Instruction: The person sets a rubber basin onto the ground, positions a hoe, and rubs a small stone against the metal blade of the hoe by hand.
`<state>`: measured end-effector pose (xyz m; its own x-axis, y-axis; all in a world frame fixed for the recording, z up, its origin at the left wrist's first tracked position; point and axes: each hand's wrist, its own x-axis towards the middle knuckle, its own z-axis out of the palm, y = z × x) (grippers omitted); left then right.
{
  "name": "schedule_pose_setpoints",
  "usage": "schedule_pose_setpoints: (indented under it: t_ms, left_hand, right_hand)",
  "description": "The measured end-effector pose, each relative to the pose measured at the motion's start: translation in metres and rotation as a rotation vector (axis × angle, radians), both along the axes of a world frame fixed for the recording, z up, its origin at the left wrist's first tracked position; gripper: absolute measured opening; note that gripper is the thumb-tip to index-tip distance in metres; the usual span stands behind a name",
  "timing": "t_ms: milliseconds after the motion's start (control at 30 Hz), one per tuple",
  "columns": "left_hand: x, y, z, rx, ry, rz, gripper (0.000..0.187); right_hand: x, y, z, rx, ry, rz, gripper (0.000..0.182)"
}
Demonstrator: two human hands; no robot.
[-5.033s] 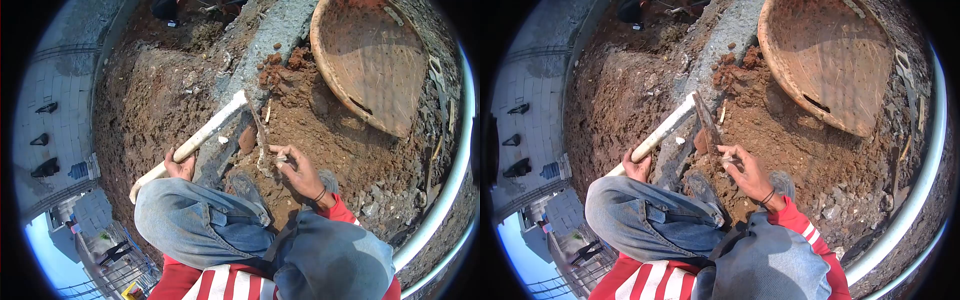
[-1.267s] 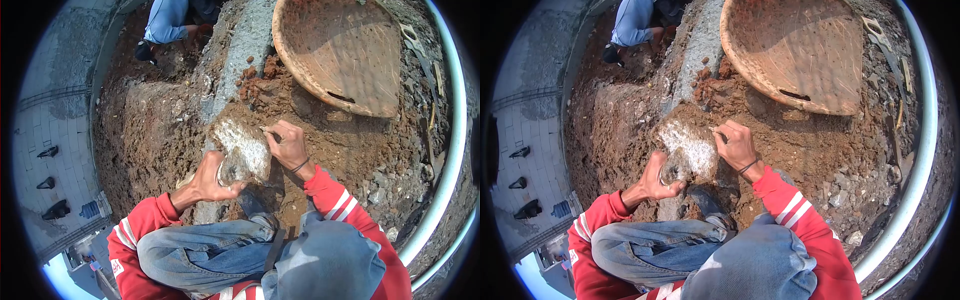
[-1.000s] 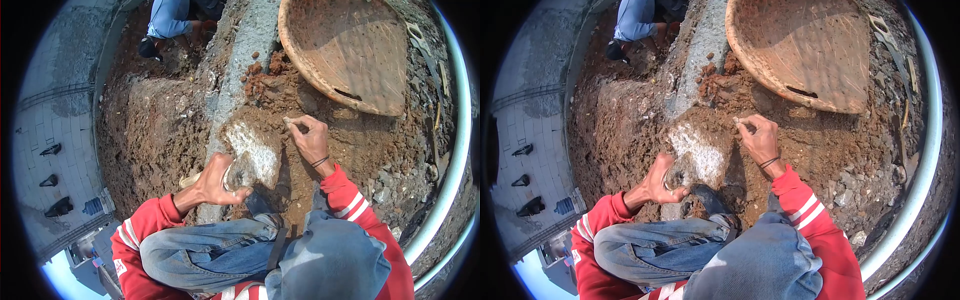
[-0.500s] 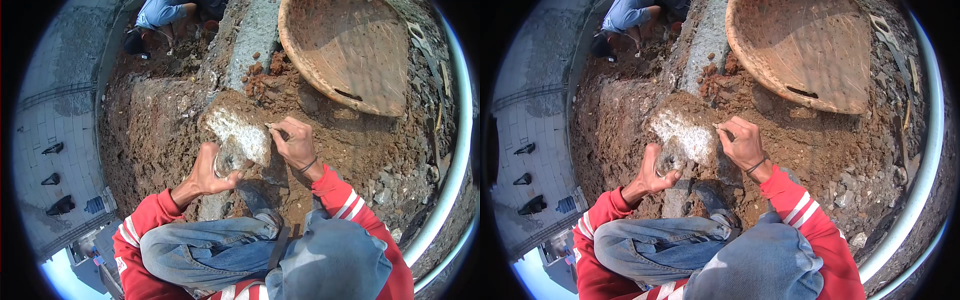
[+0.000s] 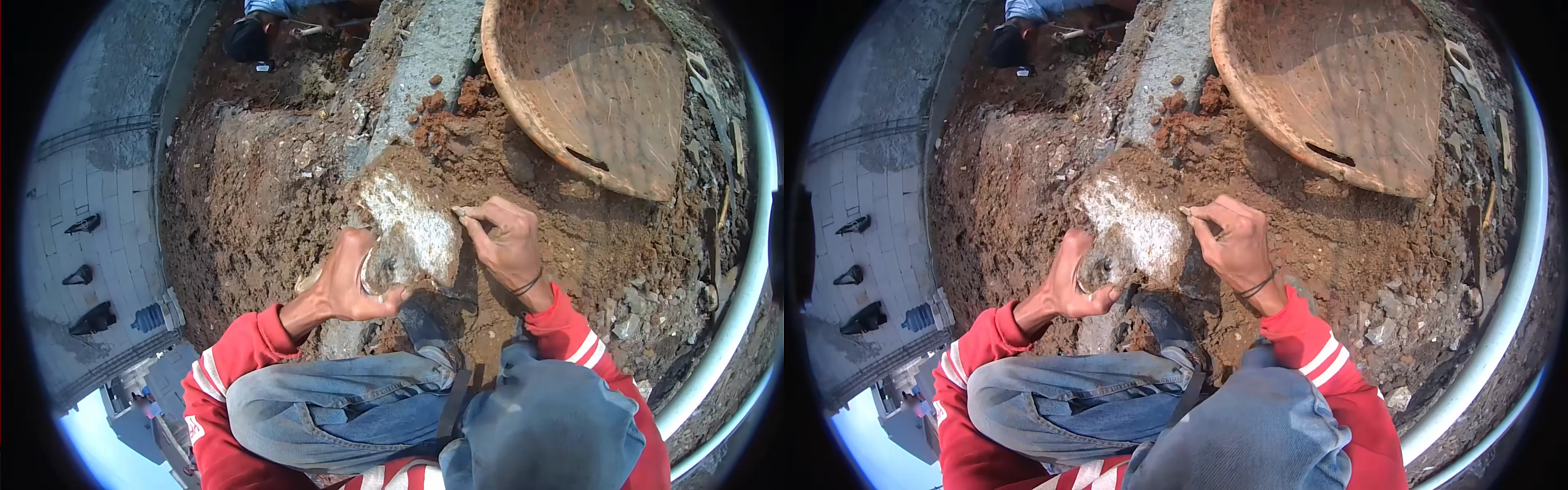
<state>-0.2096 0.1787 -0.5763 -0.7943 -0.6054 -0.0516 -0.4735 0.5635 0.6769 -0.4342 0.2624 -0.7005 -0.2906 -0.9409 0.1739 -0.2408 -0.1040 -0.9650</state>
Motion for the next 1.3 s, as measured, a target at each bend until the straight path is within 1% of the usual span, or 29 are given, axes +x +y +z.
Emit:
schedule_pose_setpoints:
  t_ms: [33, 67, 133, 200, 267, 300, 333, 400, 433, 467, 533, 567, 600, 667, 700, 733, 767, 800, 867, 900, 933, 1000, 1067, 1133, 1200, 1233, 1267, 1300]
  left_hand:
    - [0.001, -0.001, -0.003, 0.084, -0.034, 0.0, 0.048]
    - [-0.001, -0.002, -0.004, 0.083, -0.028, -0.006, 0.048]
    - [-0.001, 0.0, 0.0, 0.044, -0.058, 0.023, 0.048]
    - [-0.003, 0.0, 0.004, 0.015, -0.047, 0.007, 0.048]
    - [-0.003, 0.001, 0.007, -0.027, -0.025, -0.011, 0.048]
    - [-0.011, 0.004, 0.012, 0.127, 0.026, 0.065, 0.049]
    - [-0.006, 0.008, 0.011, 0.134, 0.022, 0.078, 0.049]
    - [0.003, 0.009, 0.003, 0.008, 0.006, 0.024, 0.05]
    - [0.003, 0.009, 0.0, -0.047, 0.026, 0.002, 0.052]
    - [0.001, 0.01, -0.001, -0.051, 0.031, 0.002, 0.052]
    - [-0.006, 0.008, 0.006, 0.068, 0.07, 0.039, 0.052]
    - [-0.004, 0.007, 0.011, 0.11, 0.018, -0.02, 0.05]
    - [-0.001, 0.006, 0.01, 0.043, -0.007, -0.083, 0.05]
    - [-0.008, 0.011, 0.01, 0.205, 0.071, 0.063, 0.052]
    - [-0.005, 0.008, 0.009, 0.206, 0.074, 0.078, 0.052]
    - [-0.002, 0.005, 0.008, 0.085, 0.04, 0.017, 0.052]
    - [-0.001, 0.003, 0.007, -0.04, 0.007, -0.048, 0.052]
    - [-0.002, 0.003, 0.006, -0.041, 0.012, -0.047, 0.052]
    - [-0.005, 0.005, 0.006, 0.011, 0.012, -0.035, 0.053]
    - [-0.01, 0.008, 0.008, 0.151, 0.043, 0.035, 0.055]
    - [-0.009, 0.007, 0.008, 0.148, 0.038, 0.031, 0.055]
    - [-0.007, 0.003, 0.005, -0.034, 0.013, -0.013, 0.052]
    - [-0.01, 0.001, 0.007, -0.021, -0.01, -0.024, 0.05]
    - [-0.015, 0.003, 0.008, 0.103, 0.039, 0.056, 0.052]
    - [-0.01, 0.002, 0.003, 0.106, 0.02, 0.055, 0.055]
    - [-0.007, 0.0, 0.001, 0.055, 0.003, 0.03, 0.054]
    - [-0.006, -0.001, -0.001, 0.005, -0.012, 0.006, 0.054]
    - [-0.006, 0.002, -0.001, 0.007, -0.011, 0.003, 0.054]
  right_hand:
    - [0.008, 0.004, -0.007, -0.024, -0.021, -0.021, 0.007]
    - [0.007, -0.001, -0.008, -0.025, -0.015, -0.026, 0.007]
    - [0.004, -0.018, -0.011, -0.035, -0.009, -0.031, 0.007]
    - [0.004, -0.025, -0.017, -0.032, -0.057, -0.045, 0.007]
    - [0.006, -0.023, -0.028, -0.075, 0.012, 0.006, 0.007]
    - [0.005, -0.019, -0.025, -0.034, -0.039, 0.002, 0.006]
    - [0.006, -0.016, -0.027, -0.027, -0.044, 0.015, 0.006]
    - [0.002, -0.018, -0.031, 0.042, -0.041, 0.011, 0.005]
    - [0.002, -0.023, -0.028, 0.045, -0.029, -0.005, 0.007]
    - [-0.001, -0.031, -0.038, 0.042, -0.023, -0.005, 0.007]
    - [0.001, -0.041, -0.074, 0.147, 0.02, 0.054, 0.012]
    - [0.001, -0.041, -0.087, 0.157, -0.078, 0.014, 0.017]
    - [-0.006, -0.037, -0.075, 0.272, -0.156, -0.055, 0.014]
    - [-0.02, -0.025, -0.042, 0.189, -0.201, -0.17, 0.01]
    - [-0.021, -0.017, -0.023, 0.154, -0.204, -0.129, 0.006]
    - [-0.015, -0.009, -0.009, 0.047, -0.144, -0.07, 0.008]
    - [-0.006, -0.007, -0.003, -0.006, -0.089, -0.024, 0.008]
    - [0.001, -0.007, 0.002, -0.058, -0.035, 0.018, 0.008]
    - [0.004, -0.021, -0.003, -0.061, -0.026, 0.013, 0.007]
    - [0.004, -0.03, -0.007, -0.044, -0.026, 0.005, 0.006]
    - [0.004, -0.035, -0.009, -0.027, -0.026, -0.006, 0.006]
    - [0.005, -0.04, -0.011, -0.036, -0.044, -0.01, 0.007]
    - [0.006, -0.044, -0.014, -0.087, -0.001, 0.015, 0.007]
    - [0.006, -0.045, -0.014, -0.1, 0.015, 0.012, 0.008]
    - [0.008, -0.046, -0.015, -0.135, 0.033, 0.016, 0.008]
    - [0.007, -0.047, -0.019, -0.135, 0.034, 0.012, 0.008]
    - [0.007, -0.049, -0.026, -0.101, 0.088, 0.013, 0.008]
    - [0.008, -0.05, -0.035, -0.064, 0.139, 0.014, 0.008]
